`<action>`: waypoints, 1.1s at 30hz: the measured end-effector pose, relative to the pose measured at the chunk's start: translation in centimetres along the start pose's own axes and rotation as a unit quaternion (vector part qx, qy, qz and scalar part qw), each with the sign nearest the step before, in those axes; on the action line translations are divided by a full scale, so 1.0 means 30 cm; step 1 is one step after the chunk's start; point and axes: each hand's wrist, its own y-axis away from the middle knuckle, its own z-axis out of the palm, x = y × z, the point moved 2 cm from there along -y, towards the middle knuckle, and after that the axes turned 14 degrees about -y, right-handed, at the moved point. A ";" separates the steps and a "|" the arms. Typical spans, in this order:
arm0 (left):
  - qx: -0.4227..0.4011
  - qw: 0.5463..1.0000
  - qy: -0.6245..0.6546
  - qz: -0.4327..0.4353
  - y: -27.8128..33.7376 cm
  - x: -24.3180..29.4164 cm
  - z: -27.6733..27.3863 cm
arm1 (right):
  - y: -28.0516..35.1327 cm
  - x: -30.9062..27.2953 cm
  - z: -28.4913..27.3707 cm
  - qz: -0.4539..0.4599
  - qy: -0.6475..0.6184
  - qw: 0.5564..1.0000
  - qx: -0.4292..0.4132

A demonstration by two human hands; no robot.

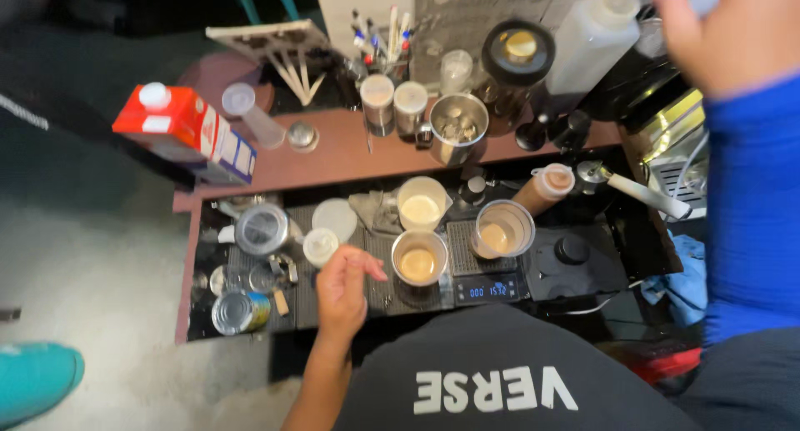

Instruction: The person prepares a beverage by pouring liquids from squeeze bottles into a plastic cup on a digital scale. They stir the mixture with a spoon, add ice from a cooler using a scoop, and place the cup back on the scale.

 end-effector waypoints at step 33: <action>-0.035 0.976 -0.215 0.023 0.059 -0.353 0.209 | 0.625 -0.584 0.304 0.158 -0.451 0.870 -0.127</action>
